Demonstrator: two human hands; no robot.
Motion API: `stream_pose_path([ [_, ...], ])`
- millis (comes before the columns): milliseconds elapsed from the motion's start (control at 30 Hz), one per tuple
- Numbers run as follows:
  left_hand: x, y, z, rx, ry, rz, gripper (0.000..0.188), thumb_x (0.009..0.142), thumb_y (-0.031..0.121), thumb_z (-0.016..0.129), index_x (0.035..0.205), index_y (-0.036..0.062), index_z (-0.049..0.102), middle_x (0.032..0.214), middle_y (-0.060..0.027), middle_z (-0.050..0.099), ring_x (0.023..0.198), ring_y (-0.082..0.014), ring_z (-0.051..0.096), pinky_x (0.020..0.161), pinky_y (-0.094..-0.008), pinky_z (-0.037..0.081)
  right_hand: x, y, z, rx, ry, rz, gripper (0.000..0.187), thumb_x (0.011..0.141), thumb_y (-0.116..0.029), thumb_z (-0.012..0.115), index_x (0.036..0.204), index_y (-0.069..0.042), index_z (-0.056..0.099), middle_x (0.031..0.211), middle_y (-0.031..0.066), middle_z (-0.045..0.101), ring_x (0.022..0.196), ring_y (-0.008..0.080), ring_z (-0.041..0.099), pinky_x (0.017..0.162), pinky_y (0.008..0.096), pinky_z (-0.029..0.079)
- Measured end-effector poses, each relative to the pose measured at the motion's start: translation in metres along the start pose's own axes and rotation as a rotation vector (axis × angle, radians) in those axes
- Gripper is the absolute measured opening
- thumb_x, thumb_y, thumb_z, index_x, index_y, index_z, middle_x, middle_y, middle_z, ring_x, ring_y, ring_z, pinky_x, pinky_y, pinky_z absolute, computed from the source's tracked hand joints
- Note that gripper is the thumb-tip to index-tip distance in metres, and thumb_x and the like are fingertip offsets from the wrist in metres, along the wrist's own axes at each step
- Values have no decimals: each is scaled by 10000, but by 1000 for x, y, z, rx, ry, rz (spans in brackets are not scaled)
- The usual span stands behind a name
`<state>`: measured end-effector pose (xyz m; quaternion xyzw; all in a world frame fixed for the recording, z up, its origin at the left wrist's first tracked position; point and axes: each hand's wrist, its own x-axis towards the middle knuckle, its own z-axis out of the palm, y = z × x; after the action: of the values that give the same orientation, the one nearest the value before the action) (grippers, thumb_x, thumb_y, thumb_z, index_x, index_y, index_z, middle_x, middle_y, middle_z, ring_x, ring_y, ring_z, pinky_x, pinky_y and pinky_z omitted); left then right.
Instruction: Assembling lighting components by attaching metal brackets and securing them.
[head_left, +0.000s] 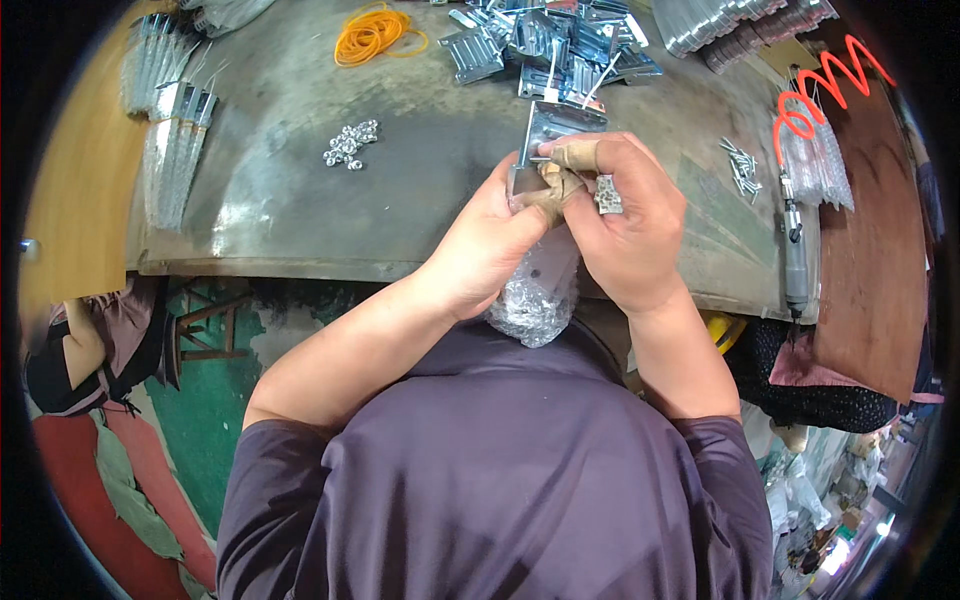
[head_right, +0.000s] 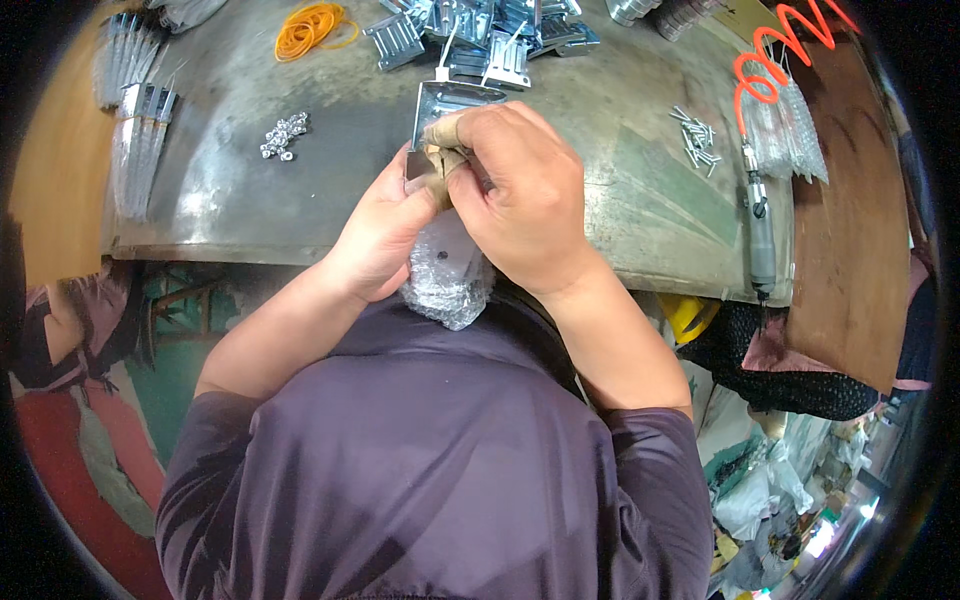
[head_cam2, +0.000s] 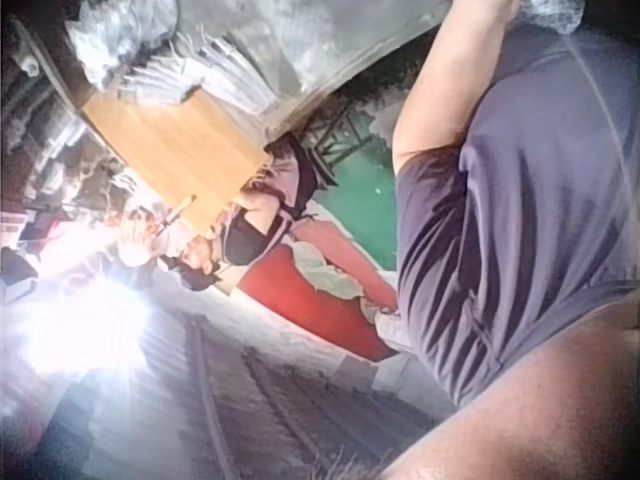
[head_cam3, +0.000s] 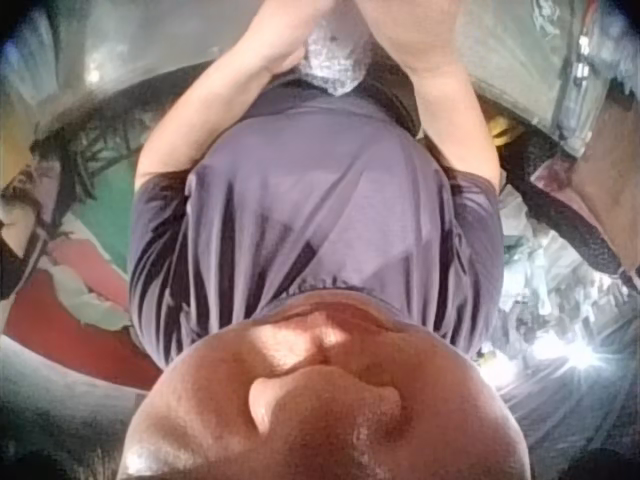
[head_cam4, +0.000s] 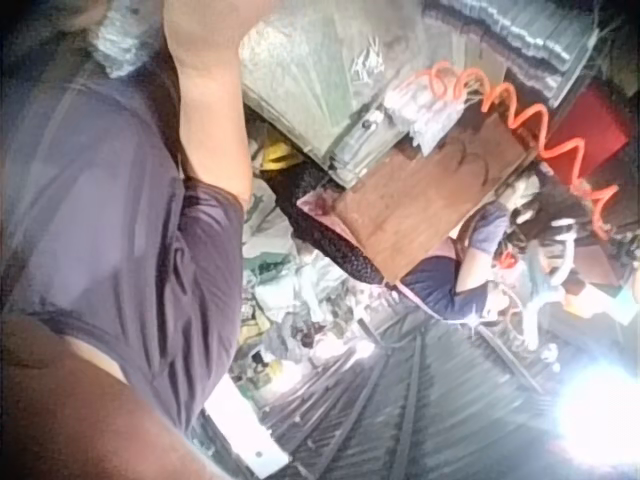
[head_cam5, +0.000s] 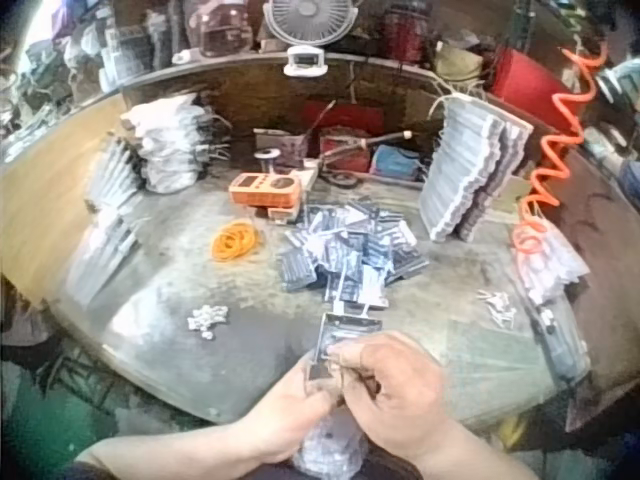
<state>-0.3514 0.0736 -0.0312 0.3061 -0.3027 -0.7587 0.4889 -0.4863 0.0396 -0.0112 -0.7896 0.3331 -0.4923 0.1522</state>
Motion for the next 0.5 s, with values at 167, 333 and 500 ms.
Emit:
stream_pose_path([
  [167,3,-5,0,37,-12,46,410,902,70,491,1275,23,329,1145,-80,497,1041,-123,491,900,-279,412,3,2,-1,-132,22,-191,248,577,77,637,801,-24,599,776,85,602,704,270,573,613,336,469],
  [333,4,-11,-1,73,-26,69,399,902,66,486,1259,0,319,1143,-89,495,1043,-118,479,904,-280,403,-3,2,-4,-157,71,-164,254,558,56,662,792,-17,596,774,95,593,713,282,562,616,340,465],
  [500,5,-9,-2,185,-34,142,373,932,131,473,1232,-12,304,1109,-107,500,1007,-137,505,855,-275,441,-8,2,-8,-139,8,-102,367,598,-1,700,956,-16,620,941,122,567,849,270,544,686,332,457],
])
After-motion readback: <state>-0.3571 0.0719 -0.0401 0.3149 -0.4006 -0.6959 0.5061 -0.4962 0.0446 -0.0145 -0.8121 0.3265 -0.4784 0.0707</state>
